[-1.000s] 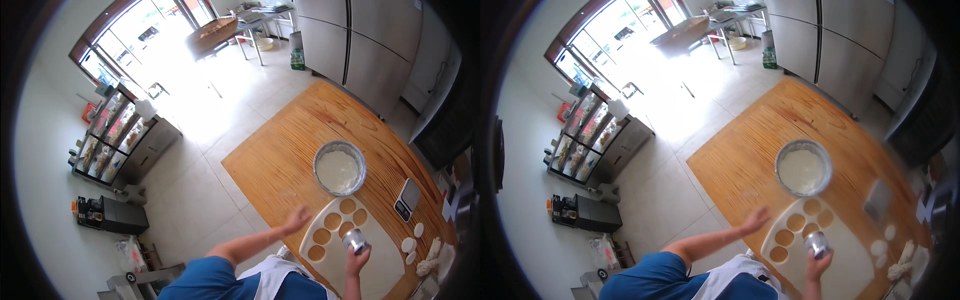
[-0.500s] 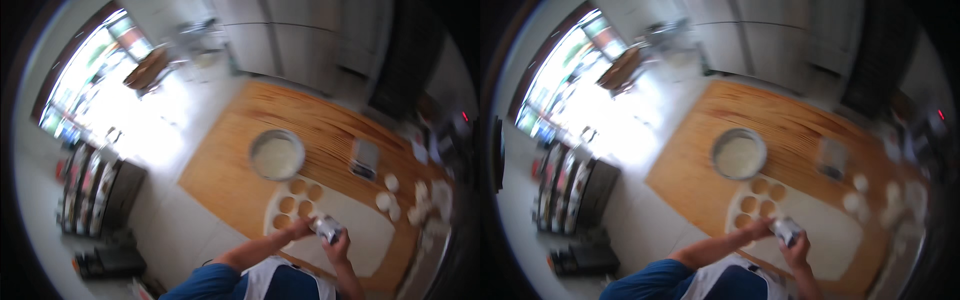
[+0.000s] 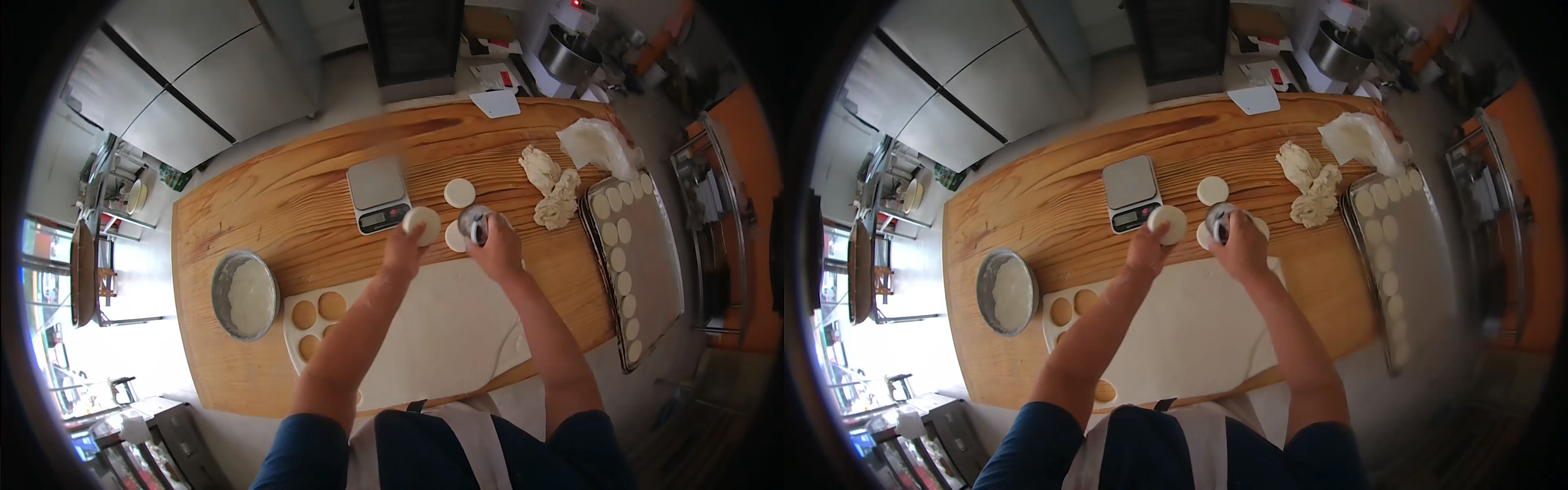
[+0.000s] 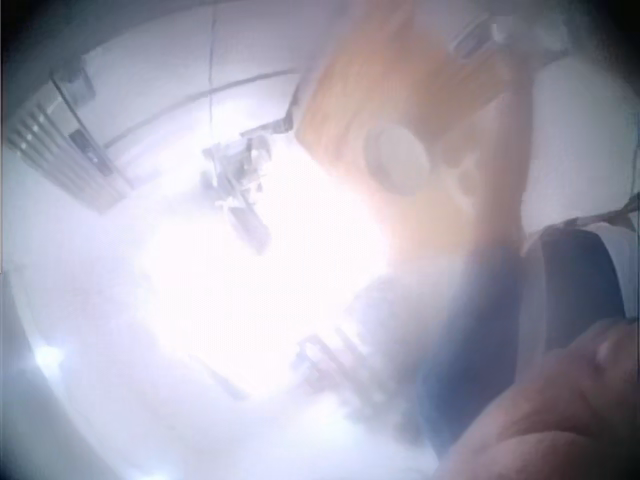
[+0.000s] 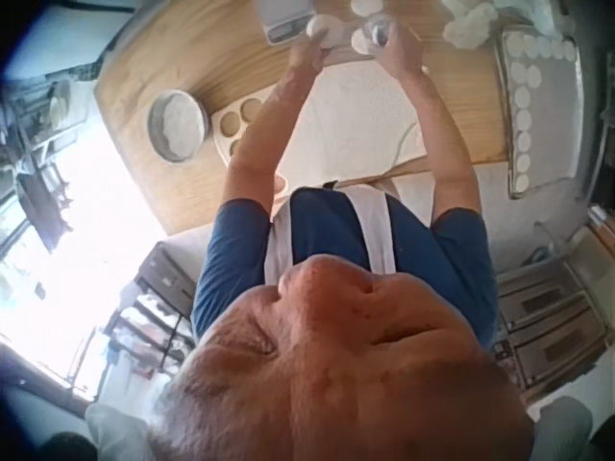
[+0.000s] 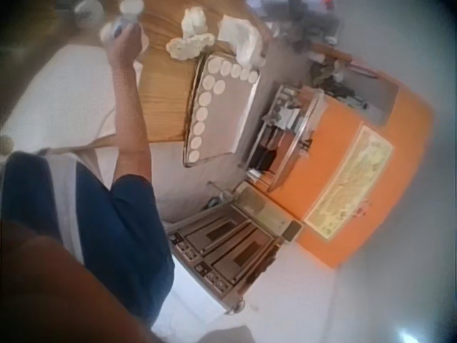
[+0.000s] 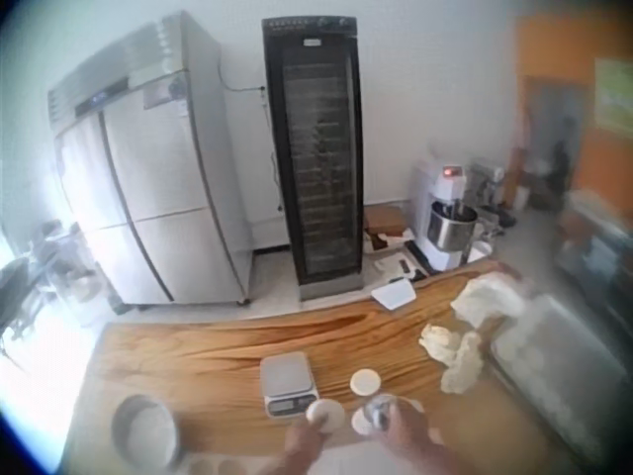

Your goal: The person sheets a large piece of dough using a machine, carries it to a wooden table, and cuts out circular pieces using a circular cutter, placing the resulting circles onto a tray.

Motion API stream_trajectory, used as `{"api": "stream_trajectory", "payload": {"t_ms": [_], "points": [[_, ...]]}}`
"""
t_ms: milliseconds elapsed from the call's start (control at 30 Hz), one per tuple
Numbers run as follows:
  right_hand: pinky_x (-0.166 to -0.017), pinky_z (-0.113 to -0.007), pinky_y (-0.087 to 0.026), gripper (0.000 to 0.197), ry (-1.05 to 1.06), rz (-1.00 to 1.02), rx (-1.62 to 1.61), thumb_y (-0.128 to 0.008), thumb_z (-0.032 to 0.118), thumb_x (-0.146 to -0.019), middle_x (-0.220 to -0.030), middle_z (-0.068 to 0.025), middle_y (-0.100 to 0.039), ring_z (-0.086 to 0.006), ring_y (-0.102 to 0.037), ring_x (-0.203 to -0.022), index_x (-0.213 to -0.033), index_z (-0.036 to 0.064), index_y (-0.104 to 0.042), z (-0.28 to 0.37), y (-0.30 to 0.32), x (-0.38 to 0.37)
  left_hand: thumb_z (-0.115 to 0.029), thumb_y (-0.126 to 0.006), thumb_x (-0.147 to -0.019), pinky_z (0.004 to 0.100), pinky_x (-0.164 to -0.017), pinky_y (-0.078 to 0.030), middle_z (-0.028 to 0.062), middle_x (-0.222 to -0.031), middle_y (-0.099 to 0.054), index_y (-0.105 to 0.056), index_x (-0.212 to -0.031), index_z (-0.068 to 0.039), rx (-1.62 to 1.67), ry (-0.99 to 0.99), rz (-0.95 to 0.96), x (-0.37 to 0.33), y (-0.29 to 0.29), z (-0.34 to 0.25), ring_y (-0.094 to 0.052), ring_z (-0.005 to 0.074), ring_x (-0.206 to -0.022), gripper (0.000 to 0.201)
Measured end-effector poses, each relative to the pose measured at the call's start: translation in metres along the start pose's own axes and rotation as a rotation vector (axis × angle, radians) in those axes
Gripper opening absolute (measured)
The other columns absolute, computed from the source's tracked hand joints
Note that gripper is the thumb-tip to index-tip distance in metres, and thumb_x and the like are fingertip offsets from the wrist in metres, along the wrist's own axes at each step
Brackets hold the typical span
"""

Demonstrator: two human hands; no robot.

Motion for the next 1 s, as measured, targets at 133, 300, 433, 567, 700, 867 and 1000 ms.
{"api": "stream_trajectory", "payload": {"t_ms": [133,300,433,567,700,867,1000], "points": [[-0.062,-0.038,-0.044,0.041,-0.076,-0.029,0.019,-0.065,0.022,-0.061,-0.083,-0.0155,-0.053,-0.0313,-0.054,-0.074,-0.088,0.0003,-0.045,-0.02,0.01,-0.015,-0.007,-0.051,-0.08,0.0363,-0.078,-0.045,0.0098,-0.104,-0.048,-0.041,-0.107,-0.003,0.023,-0.077,0.08,-0.01,0.024,-0.026,-0.049,0.0235,-0.096,0.03],[-0.062,-0.035,-0.044,0.04,-0.1,-0.122,-0.082,-0.067,0.022,-0.061,-0.08,-0.0151,-0.053,-0.0287,-0.054,-0.071,-0.087,0.0001,-0.045,-0.051,0.013,0.002,-0.001,-0.057,-0.071,0.0321,-0.077,-0.045,0.011,-0.094,-0.051,-0.049,-0.092,-0.003,-0.59,-0.509,0.057,0.016,0.007,-0.069,-0.051,0.0217,-0.088,0.023],[-0.059,-0.036,-0.045,0.04,-0.228,-0.088,-0.233,-0.066,0.021,-0.059,-0.076,-0.014,-0.054,-0.0282,-0.055,-0.067,-0.088,0.0003,-0.046,-0.069,0.012,0.033,0.008,-0.057,-0.062,0.035,-0.068,-0.047,0.0119,-0.083,-0.051,-0.049,-0.08,-0.003,-1.1,-1.377,-0.022,0.096,-0.044,-0.116,-0.051,0.0285,-0.077,0.022],[-0.057,-0.032,-0.044,0.038,-0.362,-0.122,-0.356,-0.065,0.02,-0.059,-0.073,-0.0111,-0.054,-0.0232,-0.055,-0.064,-0.086,0.0012,-0.046,-0.091,0.011,0.061,0.011,-0.054,-0.06,0.036,-0.064,-0.048,0.0105,-0.08,-0.05,-0.047,-0.082,-0.003,-1.151,-1.735,0.051,0.133,-0.06,-0.123,-0.052,0.028,-0.075,0.027],[-0.057,-0.031,-0.044,0.036,-0.389,-0.172,-0.403,-0.065,0.019,-0.059,-0.072,-0.0095,-0.054,-0.0201,-0.054,-0.063,-0.085,0.0016,-0.046,-0.085,0.017,0.062,0.01,-0.055,-0.058,0.0348,-0.064,-0.048,0.0092,-0.079,-0.05,-0.05,-0.082,-0.005,-1.167,-1.775,0.101,0.14,-0.058,-0.124,-0.052,0.0269,-0.074,0.029],[-0.057,-0.03,-0.044,0.037,-0.377,-0.166,-0.39,-0.066,0.019,-0.059,-0.071,-0.0086,-0.053,-0.0182,-0.052,-0.062,-0.085,0.0017,-0.046,-0.088,0.016,0.059,0.002,-0.058,-0.061,0.0322,-0.062,-0.045,0.0093,-0.08,-0.053,-0.055,-0.082,-0.006,-1.311,-1.45,-0.047,0.116,-0.053,-0.127,-0.055,0.0258,-0.074,0.023],[-0.057,-0.029,-0.043,0.037,-0.381,-0.14,-0.428,-0.066,0.018,-0.058,-0.07,-0.0078,-0.052,-0.0159,-0.051,-0.061,-0.085,0.0013,-0.045,-0.086,0.013,0.062,-0.01,-0.061,-0.066,0.0311,-0.062,-0.044,0.0121,-0.077,-0.056,-0.055,-0.085,-0.002,-0.993,-0.701,-0.368,0.05,0.007,-0.117,-0.055,0.0245,-0.069,0.021]]}}
Point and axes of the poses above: each hand's wrist, its own x-axis away from the middle knuckle, its own y-axis out of the back of the hand, z = x × y, the point moved 8 cm from there along -x, towards the middle knuckle
